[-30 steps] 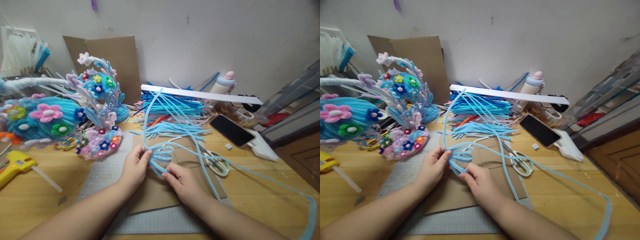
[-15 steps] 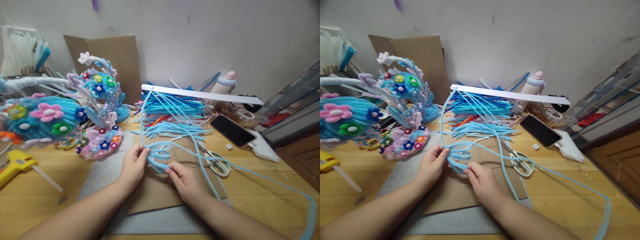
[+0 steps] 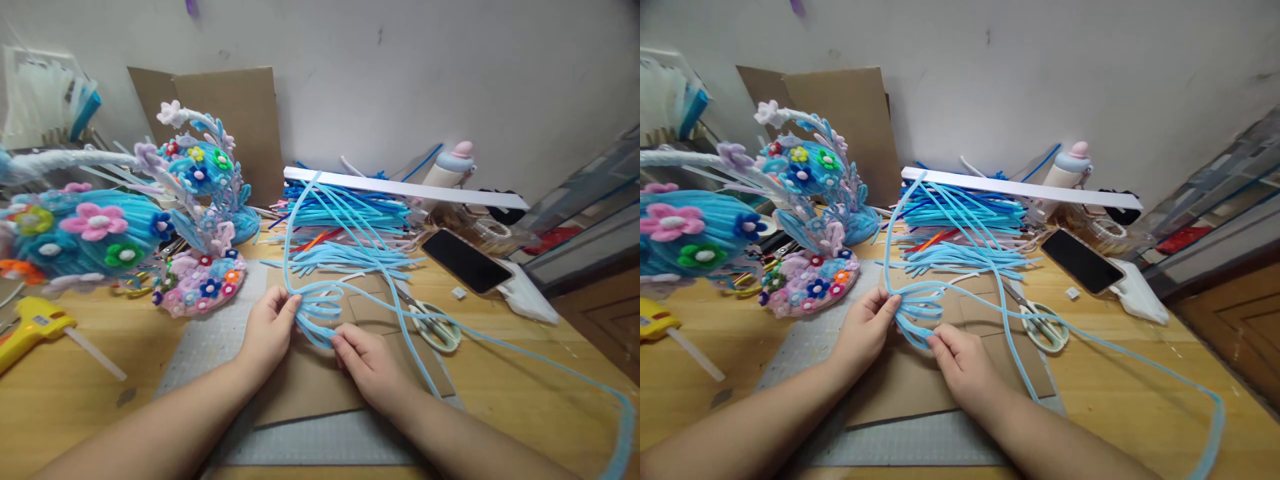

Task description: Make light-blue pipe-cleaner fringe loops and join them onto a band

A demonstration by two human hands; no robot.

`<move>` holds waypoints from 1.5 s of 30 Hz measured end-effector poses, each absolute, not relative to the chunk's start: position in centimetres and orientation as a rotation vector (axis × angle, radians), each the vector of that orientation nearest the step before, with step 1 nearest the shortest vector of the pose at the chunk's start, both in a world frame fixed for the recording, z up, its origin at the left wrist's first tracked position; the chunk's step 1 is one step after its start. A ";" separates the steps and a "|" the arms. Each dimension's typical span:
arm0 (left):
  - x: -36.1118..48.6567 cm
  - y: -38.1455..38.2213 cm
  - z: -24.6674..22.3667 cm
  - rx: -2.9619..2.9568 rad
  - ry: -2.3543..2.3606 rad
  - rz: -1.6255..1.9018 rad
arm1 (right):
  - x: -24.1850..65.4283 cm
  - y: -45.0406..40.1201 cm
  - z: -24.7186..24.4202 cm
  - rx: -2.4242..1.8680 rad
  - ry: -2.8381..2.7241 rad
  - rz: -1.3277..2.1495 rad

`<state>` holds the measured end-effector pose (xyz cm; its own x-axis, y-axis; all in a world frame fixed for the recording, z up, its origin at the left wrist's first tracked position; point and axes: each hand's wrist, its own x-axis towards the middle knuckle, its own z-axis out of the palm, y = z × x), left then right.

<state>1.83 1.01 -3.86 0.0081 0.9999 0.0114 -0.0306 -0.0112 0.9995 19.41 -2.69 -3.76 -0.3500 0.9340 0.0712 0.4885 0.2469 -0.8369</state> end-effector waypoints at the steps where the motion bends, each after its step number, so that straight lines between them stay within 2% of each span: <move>1: 1.8 1.0 -3.8 1.199 1.178 1.224 | 19.4 -2.7 -3.8 -1.292 -1.948 0.994; 21: 1.8 1.4 -4.0 0.914 1.167 1.137 | 19.0 -3.0 -4.4 -1.271 -1.863 1.099; 30: 2.0 1.4 -4.4 0.868 1.155 1.106 | 19.2 -3.1 -4.2 -1.089 -1.879 0.785; 38: 2.1 1.3 -4.4 0.851 1.146 1.091 | 19.0 -3.0 -4.7 -1.285 -1.747 0.809; 45: 2.1 1.4 -4.4 0.842 1.132 1.104 | 19.3 -2.9 -3.7 -1.055 -1.830 0.793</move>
<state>2.11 1.38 -4.40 0.0500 0.9633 -0.2636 -0.2391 0.2678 0.9333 19.27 -2.93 -3.68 -0.2759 0.8914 0.3596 0.3473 0.4412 -0.8274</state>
